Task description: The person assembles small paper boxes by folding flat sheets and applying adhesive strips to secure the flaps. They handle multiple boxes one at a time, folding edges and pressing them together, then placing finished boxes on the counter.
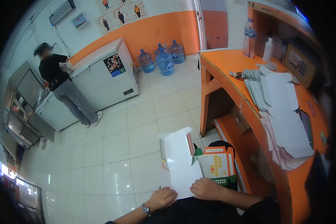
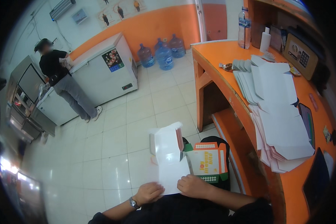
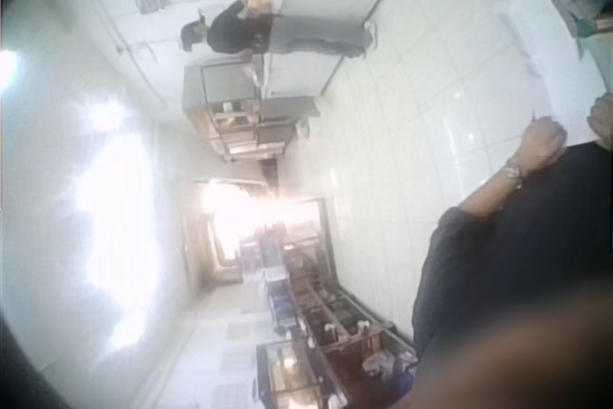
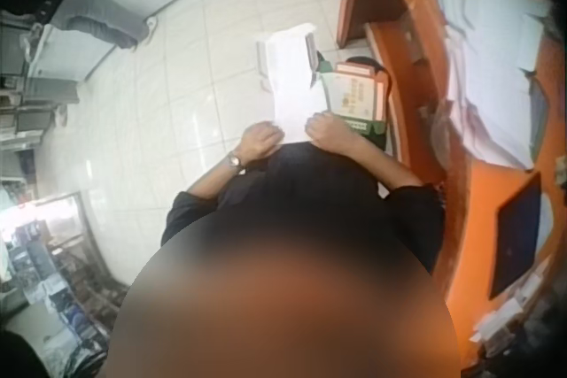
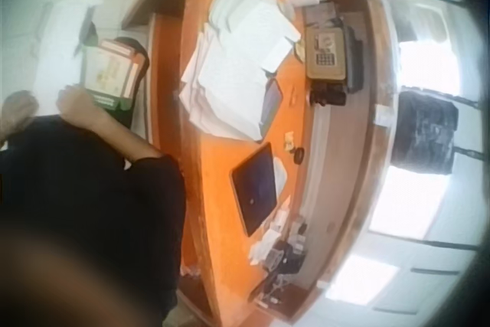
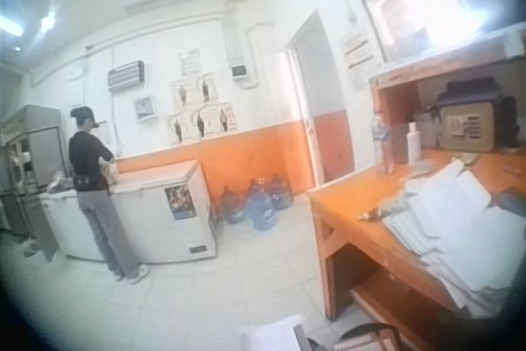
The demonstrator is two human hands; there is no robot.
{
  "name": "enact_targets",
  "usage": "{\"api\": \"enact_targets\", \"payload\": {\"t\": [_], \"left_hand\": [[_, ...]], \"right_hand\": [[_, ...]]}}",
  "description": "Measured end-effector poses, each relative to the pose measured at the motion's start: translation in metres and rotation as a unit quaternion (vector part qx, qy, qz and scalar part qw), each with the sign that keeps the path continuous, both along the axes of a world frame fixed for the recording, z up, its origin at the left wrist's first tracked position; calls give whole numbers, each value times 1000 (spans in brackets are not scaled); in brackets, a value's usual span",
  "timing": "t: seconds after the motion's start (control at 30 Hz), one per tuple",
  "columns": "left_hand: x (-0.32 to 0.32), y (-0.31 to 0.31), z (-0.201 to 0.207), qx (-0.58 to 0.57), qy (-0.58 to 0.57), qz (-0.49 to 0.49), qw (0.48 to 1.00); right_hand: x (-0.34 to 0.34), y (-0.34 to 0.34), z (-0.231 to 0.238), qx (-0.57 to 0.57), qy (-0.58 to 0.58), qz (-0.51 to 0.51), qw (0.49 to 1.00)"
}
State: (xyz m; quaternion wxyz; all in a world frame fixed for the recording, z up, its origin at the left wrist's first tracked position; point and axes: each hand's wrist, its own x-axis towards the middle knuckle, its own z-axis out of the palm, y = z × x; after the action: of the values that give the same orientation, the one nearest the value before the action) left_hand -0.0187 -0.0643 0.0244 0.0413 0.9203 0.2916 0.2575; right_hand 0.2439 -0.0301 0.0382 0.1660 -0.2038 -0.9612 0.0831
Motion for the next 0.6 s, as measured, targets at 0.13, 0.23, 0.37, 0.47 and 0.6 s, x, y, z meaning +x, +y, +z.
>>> {"api": "enact_targets", "payload": {"t": [0.13,0.23,0.37,0.47,0.6], "left_hand": [[5,7,-1,-252,-37,58,965],[14,25,-1,-412,-33,146,899],[28,53,-4,-344,-12,169,923],[54,55,-11,-169,199,211,942],[73,59,-23,-34,66,233,970]], "right_hand": [[5,18,-9,-216,1,-22,976],[4,44,-20,-445,-91,-89,886],[-8,59,-30,-445,-45,-109,888],[-17,55,-27,-389,-67,-128,910],[-23,42,-14,-328,-30,-244,912]]}}
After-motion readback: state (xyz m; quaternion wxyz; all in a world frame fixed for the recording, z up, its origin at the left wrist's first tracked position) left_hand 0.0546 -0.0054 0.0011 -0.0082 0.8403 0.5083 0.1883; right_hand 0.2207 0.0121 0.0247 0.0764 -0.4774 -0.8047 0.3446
